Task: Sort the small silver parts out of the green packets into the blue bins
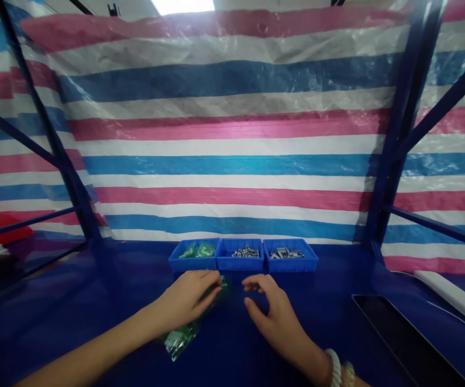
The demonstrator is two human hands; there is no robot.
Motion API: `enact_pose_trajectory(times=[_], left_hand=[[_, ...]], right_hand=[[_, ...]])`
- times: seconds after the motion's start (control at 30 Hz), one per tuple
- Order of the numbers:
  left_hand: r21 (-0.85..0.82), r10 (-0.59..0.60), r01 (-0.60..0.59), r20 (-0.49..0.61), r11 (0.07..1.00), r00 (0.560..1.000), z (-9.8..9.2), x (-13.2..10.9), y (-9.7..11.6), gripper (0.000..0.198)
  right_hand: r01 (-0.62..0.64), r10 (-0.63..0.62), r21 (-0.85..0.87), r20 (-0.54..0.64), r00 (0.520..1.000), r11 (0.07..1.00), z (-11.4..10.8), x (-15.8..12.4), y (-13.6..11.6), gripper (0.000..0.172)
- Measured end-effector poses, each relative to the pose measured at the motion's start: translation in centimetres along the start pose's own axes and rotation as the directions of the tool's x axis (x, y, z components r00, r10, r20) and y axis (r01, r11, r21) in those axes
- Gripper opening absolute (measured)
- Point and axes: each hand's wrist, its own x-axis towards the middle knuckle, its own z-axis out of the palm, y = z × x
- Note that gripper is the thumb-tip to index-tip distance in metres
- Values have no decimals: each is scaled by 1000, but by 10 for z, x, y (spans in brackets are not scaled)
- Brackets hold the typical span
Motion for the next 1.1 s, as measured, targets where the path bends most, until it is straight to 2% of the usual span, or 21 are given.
enact_pose_trajectory(times=[0.07,0.1,0.2,0.27,0.37,0.43,0.5,0.53,0.57,0.6,0.67,0.7,0.73,0.77,0.8,0.87,0.9,0.93,1.0,1.07,1.1], left_hand=[[-211,-69,57,-51,976,996,1,5,5,16],[-317,-105,85,-47,945,993,2,6,9,16],[-574,-206,164,-9,803,978,12,9,18,16],[-713,-288,214,18,668,958,20,10,21,17],[-882,-383,271,114,385,917,32,7,22,27],[-934,-426,294,186,204,886,38,4,22,38],[-947,-465,300,217,112,858,43,1,23,41],[-948,-482,296,206,118,852,44,0,23,39],[-945,-491,284,172,163,854,45,-1,23,36],[-933,-490,262,113,248,864,44,-2,23,31],[-844,-425,145,-106,517,899,41,-4,24,16],[-739,-329,40,-250,672,911,38,-6,25,7],[-586,-181,-91,-389,806,903,35,-7,25,6],[-397,2,-228,-495,889,869,31,-9,26,11],[-200,193,-356,-559,913,807,27,-11,26,15],[119,482,-516,-576,848,660,20,-15,26,17],[218,557,-540,-562,813,611,17,-16,27,17],[283,599,-546,-550,789,582,14,-17,27,17],[328,623,-540,-536,776,570,11,-18,27,17],[259,578,-534,-548,805,605,13,-19,28,17],[177,516,-518,-573,837,637,15,-19,29,18]], right_hand=[[-118,121,208,-1,993,971,2,1,0,38],[-183,175,316,51,983,931,3,2,0,43],[-353,240,477,281,929,805,7,3,0,33],[-417,260,499,354,898,760,8,4,-1,32],[-456,333,540,315,889,707,9,3,-2,34],[-474,380,558,285,880,681,9,3,-2,35],[-492,405,568,283,870,660,9,3,-3,35],[-495,403,566,289,868,659,9,3,-3,35],[-486,390,555,290,874,675,8,3,-3,34],[-456,365,533,272,890,713,7,3,-3,31],[-299,250,437,165,954,848,3,3,-5,19],[-178,157,351,85,984,920,1,3,-7,11],[-47,48,240,3,999,970,-2,2,-8,4],[74,-66,117,-70,995,990,-4,0,-10,8],[177,-176,-3,-122,977,984,-7,-2,-11,14],[320,-353,-191,-171,920,928,-10,-6,-14,22],[365,-415,-251,-185,891,896,-11,-8,-15,24],[399,-464,-294,-199,863,868,-12,-9,-16,26],[437,-521,-341,-213,827,832,-12,-12,-19,28],[432,-521,-353,-215,826,830,-12,-12,-22,26],[419,-504,-348,-203,839,838,-12,-11,-23,24]])
